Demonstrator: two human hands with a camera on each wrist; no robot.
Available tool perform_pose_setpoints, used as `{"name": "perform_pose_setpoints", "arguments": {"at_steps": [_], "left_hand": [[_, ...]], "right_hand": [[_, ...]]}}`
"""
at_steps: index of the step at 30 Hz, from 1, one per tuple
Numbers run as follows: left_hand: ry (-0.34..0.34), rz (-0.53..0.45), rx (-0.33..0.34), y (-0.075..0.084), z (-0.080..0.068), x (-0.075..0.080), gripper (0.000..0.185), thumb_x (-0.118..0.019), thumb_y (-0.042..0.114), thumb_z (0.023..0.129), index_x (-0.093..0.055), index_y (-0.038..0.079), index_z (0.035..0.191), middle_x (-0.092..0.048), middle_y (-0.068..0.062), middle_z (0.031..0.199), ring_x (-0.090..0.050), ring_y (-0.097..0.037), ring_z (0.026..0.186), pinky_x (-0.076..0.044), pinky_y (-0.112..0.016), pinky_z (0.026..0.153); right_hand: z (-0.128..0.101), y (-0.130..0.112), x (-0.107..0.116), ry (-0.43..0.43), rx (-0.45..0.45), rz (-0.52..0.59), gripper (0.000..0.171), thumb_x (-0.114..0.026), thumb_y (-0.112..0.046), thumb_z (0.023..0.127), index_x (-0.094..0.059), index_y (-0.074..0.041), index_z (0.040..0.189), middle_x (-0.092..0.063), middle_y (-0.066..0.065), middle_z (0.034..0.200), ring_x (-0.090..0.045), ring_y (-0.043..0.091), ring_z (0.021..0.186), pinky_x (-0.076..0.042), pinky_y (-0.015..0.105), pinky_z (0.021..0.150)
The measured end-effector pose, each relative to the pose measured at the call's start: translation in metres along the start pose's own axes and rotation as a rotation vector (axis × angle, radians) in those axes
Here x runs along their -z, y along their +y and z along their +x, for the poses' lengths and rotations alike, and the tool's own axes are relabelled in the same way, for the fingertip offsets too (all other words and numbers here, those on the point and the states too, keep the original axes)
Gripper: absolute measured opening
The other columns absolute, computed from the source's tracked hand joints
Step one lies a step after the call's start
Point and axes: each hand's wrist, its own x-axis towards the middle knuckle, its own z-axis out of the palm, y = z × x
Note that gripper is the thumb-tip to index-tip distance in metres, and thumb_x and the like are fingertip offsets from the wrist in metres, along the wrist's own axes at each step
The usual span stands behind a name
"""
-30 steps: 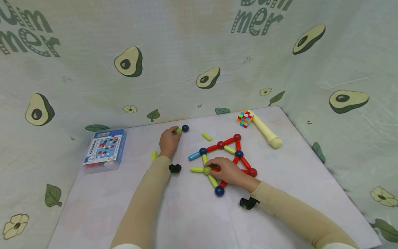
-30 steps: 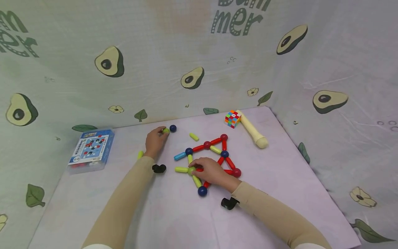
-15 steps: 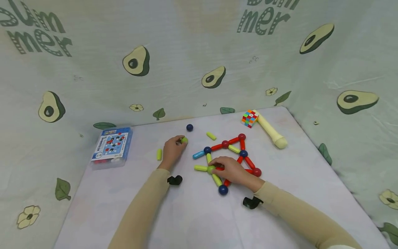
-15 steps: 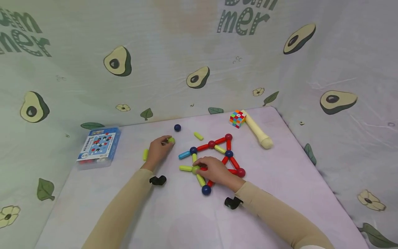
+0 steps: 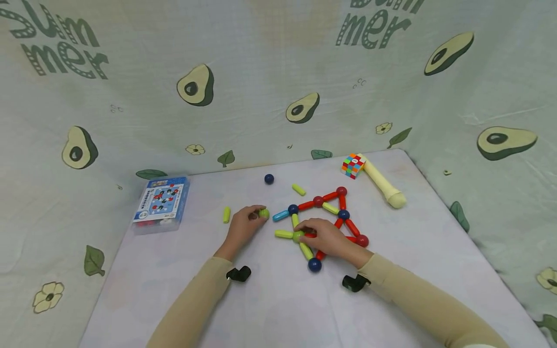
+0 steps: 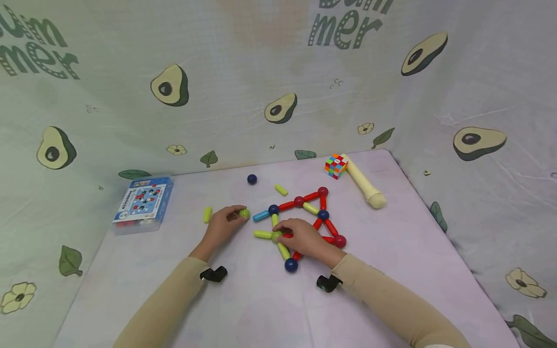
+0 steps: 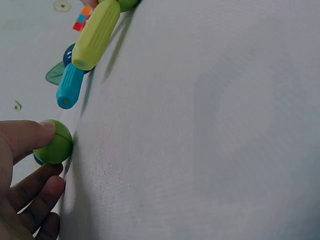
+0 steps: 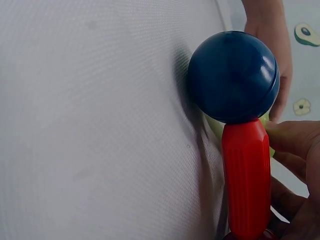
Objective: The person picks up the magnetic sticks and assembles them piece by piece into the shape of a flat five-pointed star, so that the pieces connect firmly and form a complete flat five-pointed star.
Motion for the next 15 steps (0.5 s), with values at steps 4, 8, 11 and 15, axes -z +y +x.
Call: {"name": "perform_pose_setpoints", "arguments": {"at_steps": [4, 8, 11, 15], "left_hand": [[-0.039, -0.005, -0.007, -0.002, -0.006, 0.001, 0.031, -0.078, 0.023, 0.092, -0.073, 0.021, 0.123, -0.069, 0.000, 0.110, -0.060, -0.018, 0.099, -0.052, -0.038, 0.086], [-0.070, 0.006, -0.009, -0.002, -0.011, 0.001, 0.030, -0.078, 0.026, 0.092, -0.072, 0.023, 0.122, -0.068, 0.003, 0.109, -0.060, -0.016, 0.099, -0.052, -0.037, 0.086], [-0.086, 0.011, -0.021, -0.001, -0.013, 0.001, 0.031, -0.078, 0.028, 0.092, -0.072, 0.025, 0.123, -0.069, 0.004, 0.109, -0.060, -0.015, 0.098, -0.051, -0.037, 0.085], [-0.099, 0.010, -0.037, 0.001, -0.015, 0.000, 0.034, -0.078, 0.031, 0.092, -0.072, 0.025, 0.125, -0.070, 0.004, 0.109, -0.061, -0.014, 0.098, -0.052, -0.037, 0.085]], "right_hand": [[0.000, 0.000, 0.000, -0.003, -0.002, 0.003, 0.030, -0.074, -0.025, 0.095, -0.071, -0.022, 0.125, -0.066, -0.010, 0.115, -0.057, 0.014, 0.104, -0.050, 0.037, 0.092], [0.001, 0.000, 0.000, -0.007, -0.008, 0.004, 0.030, -0.074, -0.026, 0.095, -0.071, -0.023, 0.125, -0.066, -0.010, 0.115, -0.057, 0.014, 0.104, -0.050, 0.036, 0.093], [0.001, -0.001, 0.000, -0.010, -0.017, 0.005, 0.030, -0.074, -0.026, 0.095, -0.071, -0.023, 0.125, -0.066, -0.010, 0.114, -0.057, 0.014, 0.104, -0.050, 0.036, 0.092], [0.001, -0.002, 0.000, -0.011, -0.022, 0.003, 0.030, -0.074, -0.026, 0.095, -0.071, -0.023, 0.125, -0.066, -0.010, 0.114, -0.057, 0.014, 0.104, -0.050, 0.036, 0.092]]}}
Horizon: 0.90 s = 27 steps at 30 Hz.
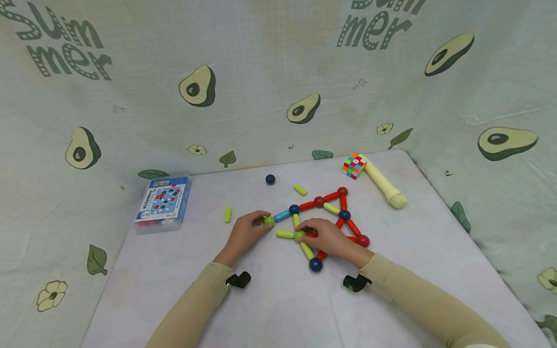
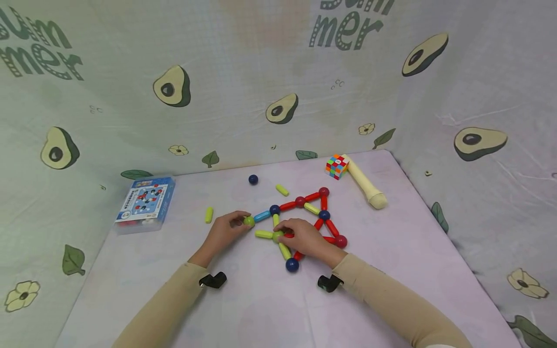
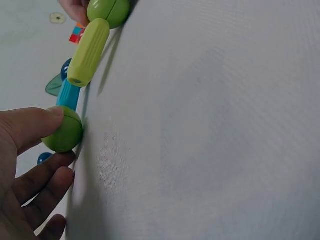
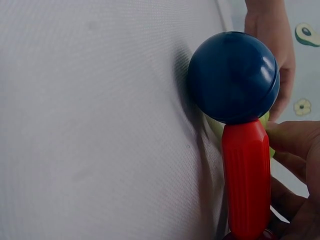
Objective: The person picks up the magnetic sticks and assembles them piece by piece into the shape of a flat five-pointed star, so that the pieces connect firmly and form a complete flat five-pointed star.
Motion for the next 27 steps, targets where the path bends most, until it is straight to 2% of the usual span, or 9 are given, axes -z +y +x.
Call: {"name": "perform_pose_setpoints", "arguments": {"at_steps": [6, 10, 19, 27], "left_hand": [[0.003, 0.014, -0.003, -0.0012, 0.0008, 0.0007, 0.035, -0.074, 0.032, 0.095, -0.070, 0.025, 0.129, -0.069, 0.005, 0.110, -0.061, -0.013, 0.097, -0.052, -0.037, 0.084], [-0.021, 0.010, -0.012, -0.0015, 0.0021, 0.0020, 0.029, -0.071, 0.030, 0.098, -0.072, 0.025, 0.126, -0.069, 0.005, 0.107, -0.061, -0.014, 0.096, -0.052, -0.037, 0.084], [-0.096, -0.014, -0.014, -0.0016, 0.0000, 0.0042, 0.028, -0.073, 0.031, 0.096, -0.072, 0.028, 0.124, -0.070, 0.007, 0.111, -0.063, -0.015, 0.102, -0.051, -0.042, 0.093], [-0.104, -0.029, -0.027, -0.0047, -0.0008, 0.0038, 0.027, -0.074, 0.029, 0.095, -0.073, 0.029, 0.122, -0.070, 0.008, 0.112, -0.063, -0.015, 0.105, -0.051, -0.042, 0.095]], "right_hand": [[0.0007, 0.0007, 0.0002, 0.002, 0.007, -0.010, 0.030, -0.075, -0.026, 0.095, -0.071, -0.023, 0.125, -0.066, -0.010, 0.113, -0.057, 0.014, 0.102, -0.050, 0.036, 0.091], [0.0014, 0.0015, 0.0008, -0.005, 0.008, -0.009, 0.031, -0.075, -0.026, 0.095, -0.070, -0.022, 0.125, -0.066, -0.011, 0.111, -0.057, 0.013, 0.101, -0.050, 0.034, 0.090], [0.0027, 0.0007, 0.0026, -0.020, 0.011, -0.024, 0.031, -0.074, -0.026, 0.095, -0.071, -0.021, 0.125, -0.066, -0.010, 0.111, -0.058, 0.012, 0.100, -0.051, 0.034, 0.090], [0.0026, -0.0037, 0.0024, -0.014, 0.004, -0.050, 0.028, -0.075, -0.025, 0.094, -0.072, -0.022, 0.121, -0.066, -0.011, 0.107, -0.058, 0.011, 0.098, -0.052, 0.032, 0.087]]}}
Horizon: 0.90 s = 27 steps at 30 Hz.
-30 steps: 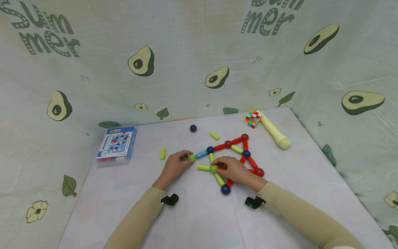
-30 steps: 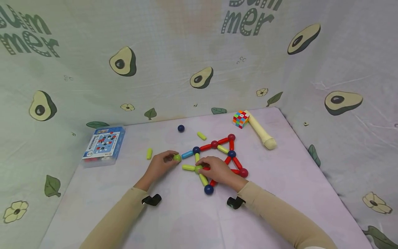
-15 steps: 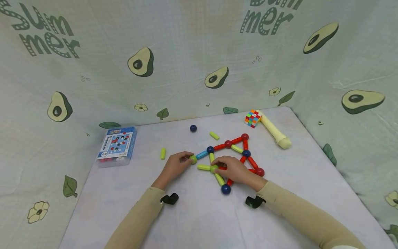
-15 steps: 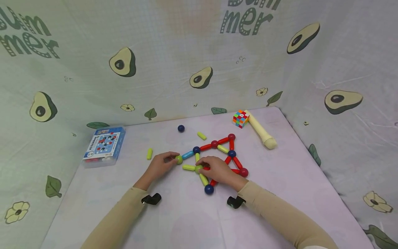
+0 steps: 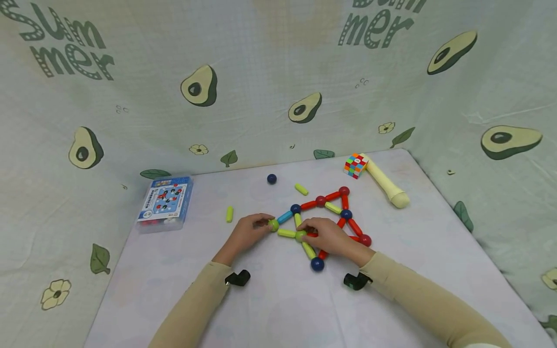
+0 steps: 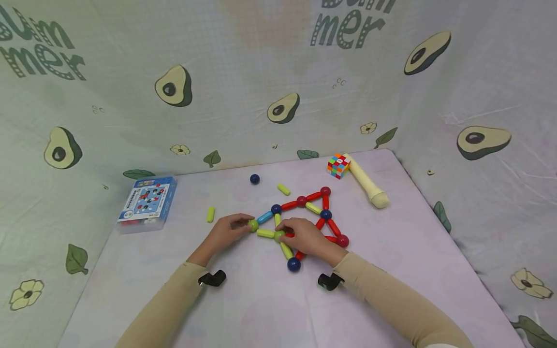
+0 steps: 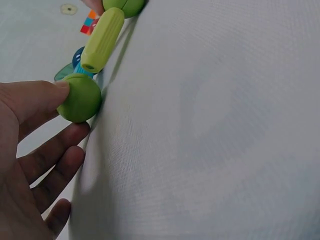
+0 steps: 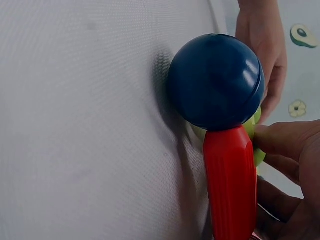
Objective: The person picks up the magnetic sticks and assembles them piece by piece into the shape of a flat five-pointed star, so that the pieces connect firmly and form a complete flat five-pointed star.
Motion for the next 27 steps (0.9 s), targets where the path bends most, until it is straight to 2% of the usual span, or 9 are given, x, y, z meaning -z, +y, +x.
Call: {"name": "perform_pose_setpoints", "arguments": {"at_steps": [9, 15, 21, 27], "left_hand": [[-0.009, -0.010, 0.013, 0.0052, -0.0024, 0.0020, 0.026, -0.076, 0.030, 0.093, -0.074, 0.028, 0.120, -0.070, 0.009, 0.107, -0.063, -0.013, 0.101, -0.051, -0.040, 0.093], [-0.019, -0.017, 0.000, 0.0033, -0.0022, 0.0026, 0.026, -0.076, 0.031, 0.093, -0.074, 0.028, 0.119, -0.070, 0.010, 0.104, -0.063, -0.011, 0.099, -0.051, -0.039, 0.091], [-0.052, -0.033, -0.025, 0.0035, -0.0020, 0.0069, 0.026, -0.077, 0.033, 0.092, -0.075, 0.026, 0.117, -0.070, 0.008, 0.103, -0.062, -0.013, 0.098, -0.051, -0.041, 0.091], [-0.085, -0.038, -0.013, 0.0025, -0.0013, 0.0092, 0.024, -0.078, 0.033, 0.091, -0.075, 0.028, 0.114, -0.069, 0.011, 0.100, -0.061, -0.011, 0.096, -0.049, -0.039, 0.089]], "right_hand": [[0.0006, -0.0033, 0.0011, 0.002, -0.020, 0.000, 0.026, -0.076, -0.023, 0.093, -0.072, -0.022, 0.119, -0.066, -0.010, 0.108, -0.059, 0.011, 0.098, -0.052, 0.032, 0.087], [-0.0001, -0.0056, 0.0012, 0.000, -0.028, -0.006, 0.026, -0.076, -0.023, 0.093, -0.072, -0.022, 0.118, -0.066, -0.009, 0.106, -0.058, 0.012, 0.097, -0.052, 0.032, 0.087], [-0.0006, -0.0060, 0.0014, -0.002, -0.029, -0.014, 0.025, -0.077, -0.022, 0.093, -0.072, -0.022, 0.117, -0.066, -0.010, 0.104, -0.058, 0.011, 0.095, -0.052, 0.031, 0.087], [-0.0017, -0.0068, 0.0016, -0.009, -0.033, -0.013, 0.025, -0.077, -0.023, 0.092, -0.072, -0.021, 0.117, -0.066, -0.011, 0.104, -0.058, 0.011, 0.095, -0.052, 0.030, 0.087]]}}
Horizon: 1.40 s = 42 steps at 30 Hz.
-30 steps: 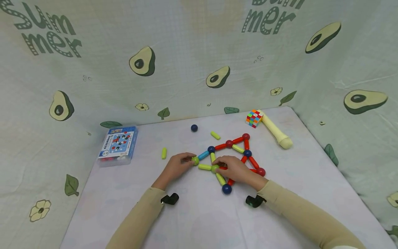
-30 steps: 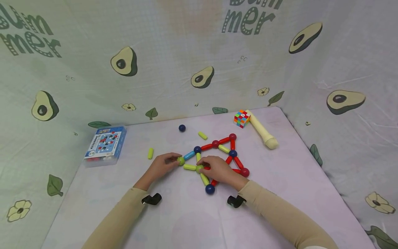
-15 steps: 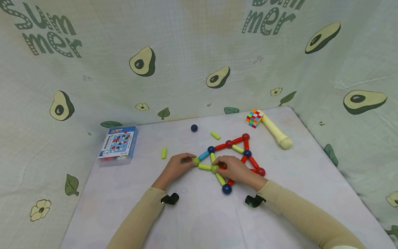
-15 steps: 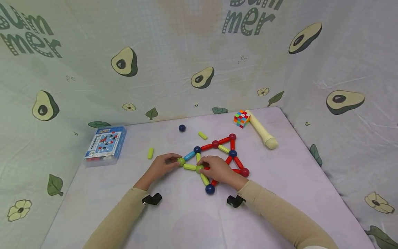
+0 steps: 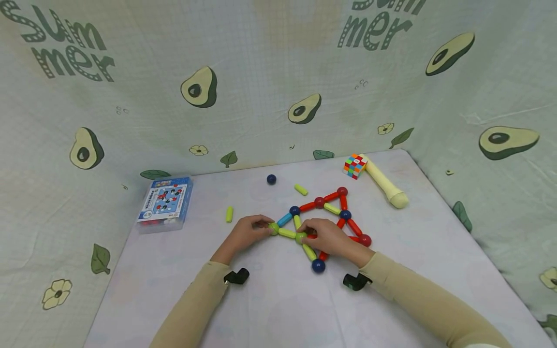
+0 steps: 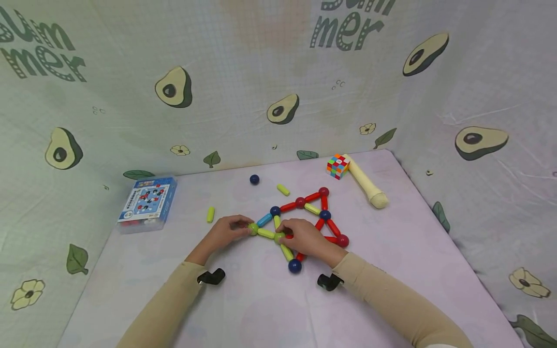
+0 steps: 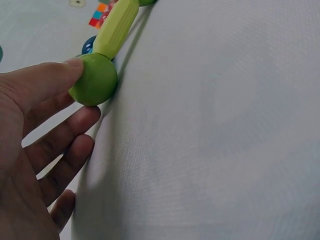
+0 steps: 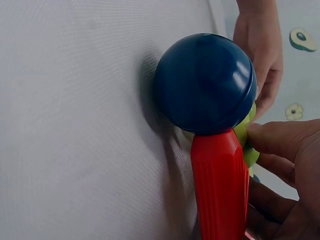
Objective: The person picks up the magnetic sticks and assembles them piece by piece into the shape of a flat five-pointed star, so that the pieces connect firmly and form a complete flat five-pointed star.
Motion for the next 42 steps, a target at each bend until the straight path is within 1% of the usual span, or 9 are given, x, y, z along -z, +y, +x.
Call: {"name": "perform_pose_setpoints", "arguments": {"at_steps": [8, 14, 19, 22, 25, 28, 33, 37, 42], "left_hand": [[0.003, 0.007, -0.032, 0.001, 0.001, -0.003, 0.029, -0.077, 0.032, 0.092, -0.074, 0.027, 0.120, -0.068, 0.010, 0.107, -0.060, -0.013, 0.099, -0.049, -0.039, 0.089], [0.008, 0.016, -0.008, 0.003, -0.001, -0.005, 0.026, -0.078, 0.031, 0.091, -0.075, 0.028, 0.117, -0.068, 0.009, 0.103, -0.059, -0.013, 0.097, -0.048, -0.037, 0.086], [-0.018, 0.016, -0.016, 0.002, -0.002, -0.004, 0.027, -0.078, 0.035, 0.091, -0.075, 0.026, 0.116, -0.068, 0.009, 0.105, -0.059, -0.013, 0.098, -0.049, -0.036, 0.087], [-0.033, 0.022, -0.004, 0.002, -0.002, -0.002, 0.027, -0.077, 0.037, 0.091, -0.075, 0.026, 0.115, -0.067, 0.010, 0.105, -0.059, -0.012, 0.099, -0.049, -0.036, 0.088], [-0.039, 0.021, 0.012, 0.004, -0.002, -0.001, 0.028, -0.075, 0.038, 0.092, -0.073, 0.026, 0.118, -0.067, 0.010, 0.105, -0.060, -0.011, 0.099, -0.049, -0.036, 0.089], [-0.027, 0.021, 0.017, 0.008, 0.002, -0.001, 0.030, -0.072, 0.037, 0.095, -0.072, 0.022, 0.121, -0.067, 0.009, 0.104, -0.061, -0.011, 0.098, -0.050, -0.035, 0.088], [-0.008, 0.034, 0.014, 0.019, 0.014, -0.005, 0.030, -0.068, 0.032, 0.099, -0.070, 0.018, 0.125, -0.068, 0.006, 0.105, -0.061, -0.013, 0.098, -0.052, -0.035, 0.088], [-0.021, 0.051, 0.002, 0.026, 0.026, -0.010, 0.030, -0.067, 0.030, 0.100, -0.069, 0.017, 0.127, -0.068, 0.004, 0.111, -0.061, -0.014, 0.100, -0.053, -0.035, 0.090], [-0.055, 0.075, -0.001, 0.034, 0.040, -0.015, 0.036, -0.066, 0.031, 0.101, -0.065, 0.020, 0.135, -0.068, 0.003, 0.117, -0.061, -0.014, 0.105, -0.052, -0.035, 0.093]], "right_hand": [[0.000, 0.002, -0.001, 0.004, 0.004, 0.006, 0.025, -0.077, -0.024, 0.093, -0.070, -0.022, 0.117, -0.066, -0.010, 0.105, -0.058, 0.011, 0.096, -0.052, 0.032, 0.088], [-0.003, 0.004, -0.003, 0.008, 0.034, -0.009, 0.028, -0.075, -0.027, 0.094, -0.071, -0.023, 0.122, -0.066, -0.010, 0.109, -0.058, 0.011, 0.099, -0.051, 0.034, 0.090], [-0.008, 0.006, -0.001, 0.025, 0.040, -0.003, 0.029, -0.074, -0.027, 0.095, -0.071, -0.022, 0.123, -0.068, -0.009, 0.112, -0.060, 0.012, 0.102, -0.052, 0.037, 0.092], [-0.011, 0.008, 0.003, 0.045, 0.029, -0.012, 0.028, -0.074, -0.025, 0.095, -0.071, -0.021, 0.123, -0.068, -0.008, 0.113, -0.062, 0.013, 0.104, -0.053, 0.038, 0.092], [-0.014, 0.012, 0.008, 0.086, 0.017, -0.028, 0.028, -0.073, -0.022, 0.095, -0.071, -0.019, 0.123, -0.069, -0.006, 0.114, -0.062, 0.015, 0.106, -0.054, 0.040, 0.092], [-0.015, 0.015, 0.015, 0.146, 0.001, -0.038, 0.028, -0.073, -0.020, 0.095, -0.072, -0.017, 0.122, -0.068, -0.003, 0.114, -0.061, 0.018, 0.106, -0.054, 0.042, 0.092], [-0.018, 0.024, 0.028, 0.261, -0.050, -0.070, 0.030, -0.075, -0.019, 0.094, -0.072, -0.012, 0.123, -0.067, 0.004, 0.118, -0.059, 0.023, 0.103, -0.053, 0.043, 0.088], [-0.018, 0.035, 0.036, 0.322, -0.095, -0.116, 0.031, -0.075, -0.017, 0.093, -0.071, -0.009, 0.123, -0.064, 0.012, 0.120, -0.057, 0.030, 0.104, -0.051, 0.047, 0.089], [-0.017, 0.046, 0.042, 0.364, -0.158, -0.145, 0.032, -0.074, -0.016, 0.093, -0.070, -0.007, 0.124, -0.057, 0.021, 0.127, -0.053, 0.037, 0.113, -0.051, 0.054, 0.094]]}}
